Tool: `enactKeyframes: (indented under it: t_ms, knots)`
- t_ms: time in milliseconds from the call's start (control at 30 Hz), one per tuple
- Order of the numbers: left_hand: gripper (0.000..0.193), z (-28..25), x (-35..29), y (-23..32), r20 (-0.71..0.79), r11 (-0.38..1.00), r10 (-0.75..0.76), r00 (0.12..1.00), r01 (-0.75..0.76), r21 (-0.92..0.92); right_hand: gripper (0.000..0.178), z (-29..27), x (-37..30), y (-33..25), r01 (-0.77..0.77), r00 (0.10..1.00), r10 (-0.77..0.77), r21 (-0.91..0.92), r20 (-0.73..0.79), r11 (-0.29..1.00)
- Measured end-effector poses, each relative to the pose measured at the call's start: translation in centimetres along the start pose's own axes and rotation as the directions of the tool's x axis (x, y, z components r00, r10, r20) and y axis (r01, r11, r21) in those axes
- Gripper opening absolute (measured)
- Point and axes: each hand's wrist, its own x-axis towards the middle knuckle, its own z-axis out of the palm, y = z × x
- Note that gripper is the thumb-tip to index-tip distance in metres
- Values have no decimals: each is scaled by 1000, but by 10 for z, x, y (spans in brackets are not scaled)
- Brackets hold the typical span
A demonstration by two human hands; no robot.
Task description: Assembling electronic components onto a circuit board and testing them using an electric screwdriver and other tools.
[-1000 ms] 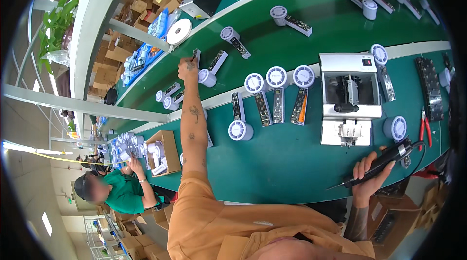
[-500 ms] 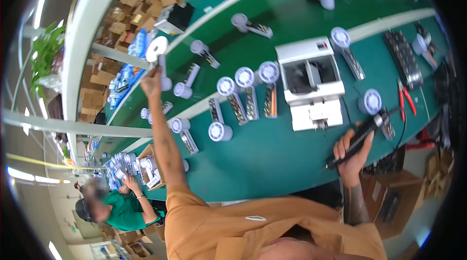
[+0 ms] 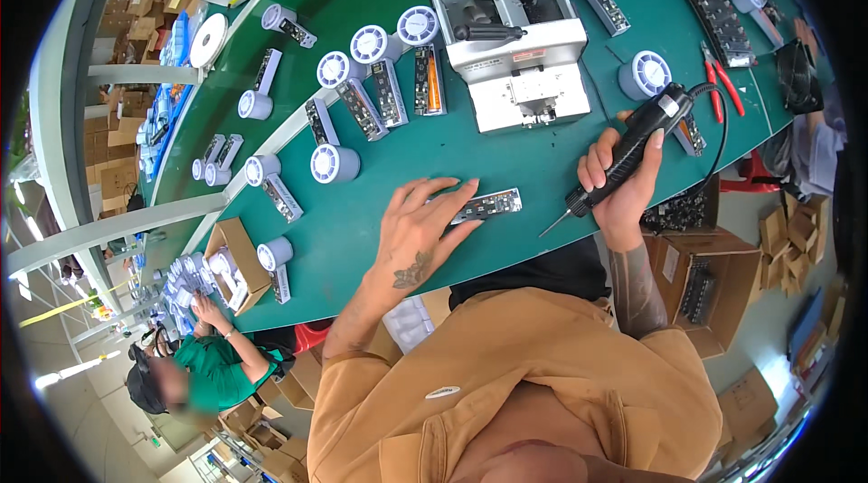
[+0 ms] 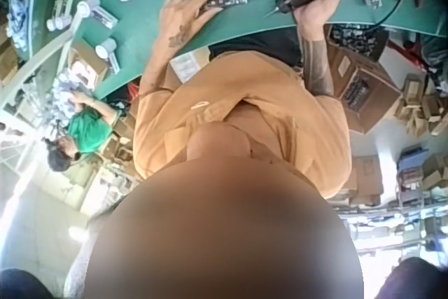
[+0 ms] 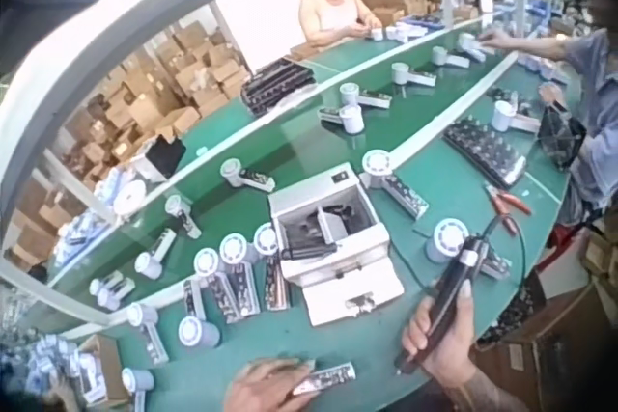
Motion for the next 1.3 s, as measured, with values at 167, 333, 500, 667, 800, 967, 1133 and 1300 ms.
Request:
enactKeyframes:
  t_ms: [167,333,500,667,800,967,1133,1300]
  knots:
    - [35,13,-11,-1,-68,998,-42,997,39,-49,52,-8,-2,-4,-2,999,2,-7,39,1000]
    - [31,22,-14,-7,-121,998,45,992,-50,-37,52,-2,-2,-4,14,1000,-14,-6,-1,1000]
    - [29,21,-11,-5,-136,991,131,982,-128,32,53,-8,1,-5,-6,1000,6,-22,28,1000]
    - [33,17,-15,-9,-106,981,192,976,-186,64,41,-6,-8,-19,-77,989,90,-112,118,991]
    - [34,20,-7,-18,-77,955,295,952,-290,70,47,17,-33,-39,13,970,197,-837,143,547]
    - [33,12,-5,-10,-3,944,299,954,-296,145,48,24,-42,-11,465,803,368,-879,469,106]
    - [31,22,-17,-27,-32,918,392,919,-389,70,45,25,-52,5,536,799,287,-842,529,59]
    - [36,13,-9,-24,115,957,251,961,-229,-179,49,24,-59,3,661,718,271,-750,642,25]
